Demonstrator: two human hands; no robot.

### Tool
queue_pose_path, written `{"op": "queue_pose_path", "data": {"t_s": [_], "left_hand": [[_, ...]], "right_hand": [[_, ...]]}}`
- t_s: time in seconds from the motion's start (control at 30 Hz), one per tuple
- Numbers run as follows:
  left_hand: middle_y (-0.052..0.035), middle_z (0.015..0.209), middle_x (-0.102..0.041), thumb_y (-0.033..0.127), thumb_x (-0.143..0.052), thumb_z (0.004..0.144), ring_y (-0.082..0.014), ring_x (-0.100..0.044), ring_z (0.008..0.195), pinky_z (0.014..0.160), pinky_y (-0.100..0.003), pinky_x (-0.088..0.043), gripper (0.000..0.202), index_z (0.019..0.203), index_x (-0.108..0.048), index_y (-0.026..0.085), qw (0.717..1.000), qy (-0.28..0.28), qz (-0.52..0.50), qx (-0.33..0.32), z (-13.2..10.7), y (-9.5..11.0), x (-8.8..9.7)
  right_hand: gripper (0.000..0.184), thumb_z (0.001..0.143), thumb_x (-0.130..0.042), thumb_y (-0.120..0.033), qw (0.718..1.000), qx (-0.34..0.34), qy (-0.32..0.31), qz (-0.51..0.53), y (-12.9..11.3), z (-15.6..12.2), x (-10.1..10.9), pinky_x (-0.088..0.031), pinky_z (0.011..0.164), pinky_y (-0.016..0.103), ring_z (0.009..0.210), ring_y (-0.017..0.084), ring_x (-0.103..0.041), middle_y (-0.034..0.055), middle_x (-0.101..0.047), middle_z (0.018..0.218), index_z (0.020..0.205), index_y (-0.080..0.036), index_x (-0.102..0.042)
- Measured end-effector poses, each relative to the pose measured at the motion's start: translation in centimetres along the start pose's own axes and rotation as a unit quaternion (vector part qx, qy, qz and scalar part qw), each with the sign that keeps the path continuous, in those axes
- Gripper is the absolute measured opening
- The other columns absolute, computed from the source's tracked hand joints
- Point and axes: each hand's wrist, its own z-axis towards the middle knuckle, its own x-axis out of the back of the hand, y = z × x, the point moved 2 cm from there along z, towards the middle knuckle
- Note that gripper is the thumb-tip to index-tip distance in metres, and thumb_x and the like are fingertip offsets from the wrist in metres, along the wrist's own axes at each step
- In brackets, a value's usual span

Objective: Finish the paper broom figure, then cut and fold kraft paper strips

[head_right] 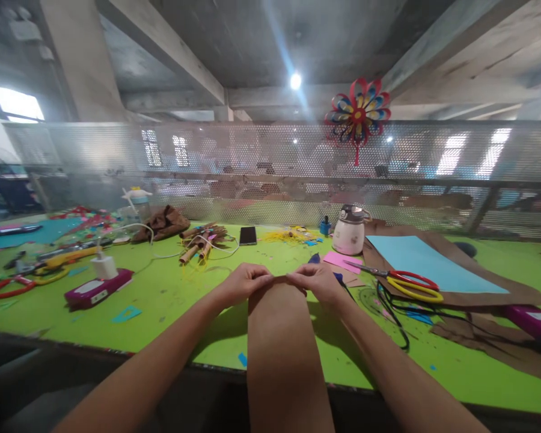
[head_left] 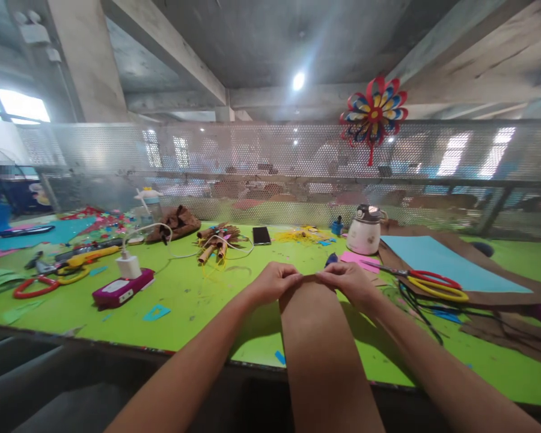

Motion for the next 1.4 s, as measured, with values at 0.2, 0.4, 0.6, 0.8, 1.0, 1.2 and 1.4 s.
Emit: {"op": "queue_pose_path", "data": {"t_s": [0.2,0.4,0.6,0.8,1.0,1.2,1.4], "left_hand": [[0.0039,0.057,-0.043,0.041,-0.049,0.081,-0.0081,-0.036,0.054,0.050,-0.020,-0.027,0.034,0.065,-0.057,0.012,1.000,-0.008,-0.001,0.007,0.3,-0.6,-0.2],[0.0031,0.059,-0.047,0.041,-0.050,0.080,-0.0087,-0.038,0.056,0.052,-0.020,-0.029,0.033,0.069,-0.059,0.012,1.000,-0.009,-0.012,0.010,0.5,-1.0,-0.2],[0.0022,0.060,-0.050,0.040,-0.049,0.081,-0.0096,-0.041,0.056,0.053,-0.021,-0.031,0.032,0.072,-0.061,0.012,1.000,-0.014,-0.004,-0.006,0.5,-0.9,-0.1],[-0.0015,0.071,-0.059,0.036,-0.047,0.083,-0.0122,-0.049,0.065,0.062,-0.022,-0.037,0.030,0.084,-0.064,0.012,0.999,-0.012,0.008,-0.029,0.6,-0.6,-0.5],[-0.0030,0.073,-0.062,0.039,-0.049,0.083,-0.0133,-0.051,0.067,0.062,-0.022,-0.038,0.032,0.084,-0.065,0.012,0.999,-0.008,0.032,-0.030,0.7,-0.8,-1.2],[-0.0007,0.066,-0.059,0.040,-0.053,0.079,-0.0120,-0.048,0.062,0.058,-0.021,-0.036,0.031,0.079,-0.066,0.011,0.998,0.012,0.053,-0.030,0.8,-1.0,-1.6],[0.0015,0.060,-0.054,0.047,-0.057,0.074,-0.0102,-0.044,0.057,0.053,-0.021,-0.033,0.037,0.073,-0.063,0.010,0.999,-0.022,-0.045,0.006,0.7,-0.9,-1.2]], "right_hand": [[0.033,0.064,-0.070,-0.046,1.000,0.009,0.016,-0.010,0.2,0.0,-0.2,-0.031,0.050,0.025,0.047,0.008,-0.039,-0.0037,-0.049,0.048,0.058,-0.015,-0.061],[0.036,0.062,-0.071,-0.049,1.000,0.006,0.020,-0.010,0.4,0.1,-0.2,-0.032,0.051,0.025,0.049,0.009,-0.041,-0.0034,-0.050,0.050,0.060,-0.015,-0.063],[0.037,0.064,-0.070,-0.050,1.000,-0.005,0.006,-0.004,0.5,0.1,0.0,-0.030,0.051,0.025,0.050,0.008,-0.039,-0.0029,-0.050,0.052,0.065,-0.013,-0.066],[0.045,0.067,-0.066,-0.055,0.999,-0.027,-0.025,-0.006,0.1,0.0,-0.4,-0.028,0.048,0.024,0.049,0.008,-0.039,-0.0010,-0.051,0.053,0.074,-0.010,-0.069],[0.037,0.063,-0.071,-0.048,0.999,-0.008,0.010,-0.047,0.2,-0.1,-1.2,-0.030,0.047,0.024,0.049,0.010,-0.042,0.0010,-0.056,0.053,0.066,-0.012,-0.070],[0.031,0.065,-0.069,-0.044,0.996,0.029,0.027,-0.074,0.5,-0.1,-1.6,-0.035,0.052,0.025,0.057,0.013,-0.049,0.0033,-0.062,0.060,0.063,-0.013,-0.070],[0.036,0.064,-0.069,-0.048,0.997,0.013,0.022,-0.066,-0.3,-0.2,-1.4,-0.029,0.045,0.024,0.047,0.009,-0.039,-0.0006,-0.052,0.048,0.066,-0.012,-0.070]]}}
